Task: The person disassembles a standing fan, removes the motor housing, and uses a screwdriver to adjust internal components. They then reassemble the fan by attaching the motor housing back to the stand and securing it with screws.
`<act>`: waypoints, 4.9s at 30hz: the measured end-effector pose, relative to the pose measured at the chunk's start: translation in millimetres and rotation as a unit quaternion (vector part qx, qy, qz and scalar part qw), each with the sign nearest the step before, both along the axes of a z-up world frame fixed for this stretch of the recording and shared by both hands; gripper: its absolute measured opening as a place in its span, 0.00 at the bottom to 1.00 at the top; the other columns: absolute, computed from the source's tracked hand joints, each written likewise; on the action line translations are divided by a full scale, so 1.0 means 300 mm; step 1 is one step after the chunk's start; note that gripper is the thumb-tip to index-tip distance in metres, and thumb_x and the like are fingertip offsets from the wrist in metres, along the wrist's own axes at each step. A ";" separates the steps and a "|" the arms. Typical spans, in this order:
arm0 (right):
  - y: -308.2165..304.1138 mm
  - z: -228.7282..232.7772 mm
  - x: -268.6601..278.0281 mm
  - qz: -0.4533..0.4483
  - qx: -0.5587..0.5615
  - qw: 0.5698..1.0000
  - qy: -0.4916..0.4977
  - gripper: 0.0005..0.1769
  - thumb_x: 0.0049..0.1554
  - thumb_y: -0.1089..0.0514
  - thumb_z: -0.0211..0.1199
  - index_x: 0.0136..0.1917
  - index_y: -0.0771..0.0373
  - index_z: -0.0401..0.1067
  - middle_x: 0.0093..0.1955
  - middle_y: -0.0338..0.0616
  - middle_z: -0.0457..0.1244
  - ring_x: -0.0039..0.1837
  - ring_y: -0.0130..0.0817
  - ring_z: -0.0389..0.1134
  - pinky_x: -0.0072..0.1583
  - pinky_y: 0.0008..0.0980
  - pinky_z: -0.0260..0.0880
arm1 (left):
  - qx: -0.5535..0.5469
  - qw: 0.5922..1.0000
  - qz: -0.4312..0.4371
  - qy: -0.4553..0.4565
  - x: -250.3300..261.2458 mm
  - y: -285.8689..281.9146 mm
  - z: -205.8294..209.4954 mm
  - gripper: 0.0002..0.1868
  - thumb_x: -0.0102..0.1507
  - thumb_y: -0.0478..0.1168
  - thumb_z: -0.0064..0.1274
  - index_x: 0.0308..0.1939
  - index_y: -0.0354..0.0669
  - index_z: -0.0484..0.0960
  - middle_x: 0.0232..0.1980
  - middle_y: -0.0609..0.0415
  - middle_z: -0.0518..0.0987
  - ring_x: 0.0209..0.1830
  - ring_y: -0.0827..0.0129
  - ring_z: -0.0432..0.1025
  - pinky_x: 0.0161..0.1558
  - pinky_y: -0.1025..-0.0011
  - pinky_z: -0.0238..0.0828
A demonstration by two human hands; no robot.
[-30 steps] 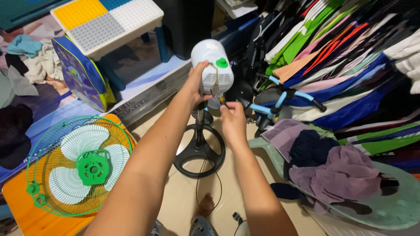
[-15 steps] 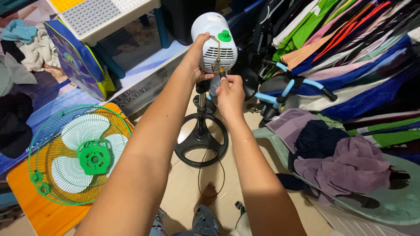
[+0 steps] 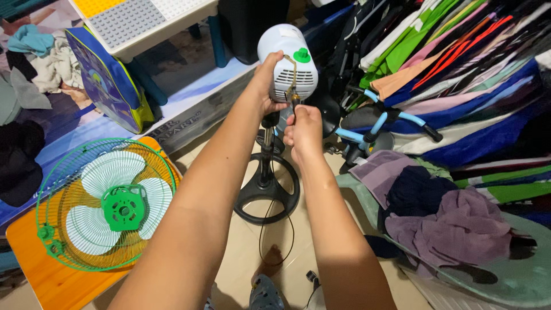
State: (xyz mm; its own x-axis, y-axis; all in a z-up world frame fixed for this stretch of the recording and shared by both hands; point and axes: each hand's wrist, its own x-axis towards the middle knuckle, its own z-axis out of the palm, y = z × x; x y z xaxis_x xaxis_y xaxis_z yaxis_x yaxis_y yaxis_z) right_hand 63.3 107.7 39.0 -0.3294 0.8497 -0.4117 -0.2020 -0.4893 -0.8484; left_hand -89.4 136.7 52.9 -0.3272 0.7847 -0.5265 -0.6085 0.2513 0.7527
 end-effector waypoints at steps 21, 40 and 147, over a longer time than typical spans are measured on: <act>-0.038 -0.058 0.039 -0.011 0.398 0.842 -0.363 0.07 0.62 0.58 0.57 0.51 0.61 0.65 0.38 0.57 0.68 0.40 0.53 0.70 0.43 0.51 0.68 | -0.038 0.997 0.043 -0.049 0.066 -0.061 -0.047 0.50 0.48 0.66 0.58 0.71 0.75 0.52 0.57 0.42 0.76 0.43 0.46 0.76 0.33 0.50 0.74; -0.096 -0.150 0.206 0.043 0.034 0.998 -0.028 0.12 0.62 0.54 0.57 0.56 0.61 0.65 0.41 0.46 0.62 0.34 0.34 0.59 0.36 0.33 0.59 | -0.063 0.993 0.036 -0.093 0.151 -0.141 -0.107 0.54 0.48 0.65 0.58 0.74 0.83 0.46 0.64 0.48 0.70 0.49 0.46 0.73 0.36 0.49 0.72; -0.508 -0.345 0.540 0.007 -0.004 0.999 -0.047 0.16 0.56 0.66 0.65 0.56 0.66 0.63 0.45 0.47 0.64 0.43 0.36 0.68 0.46 0.35 0.70 | 0.013 0.998 0.019 -0.061 0.628 -0.719 -0.362 0.11 0.64 0.36 0.58 0.48 0.34 0.75 0.36 0.53 0.78 0.29 0.71 0.73 0.30 0.73 0.70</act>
State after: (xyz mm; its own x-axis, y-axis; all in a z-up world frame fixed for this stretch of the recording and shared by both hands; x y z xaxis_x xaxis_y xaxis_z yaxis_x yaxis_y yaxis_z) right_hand 225.1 -44.8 -64.6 -0.3018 0.8416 -0.4480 -0.1148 -0.4986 -0.8592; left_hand 98.9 -79.1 -55.5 -0.2911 0.7873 -0.5435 -0.7049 0.2076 0.6783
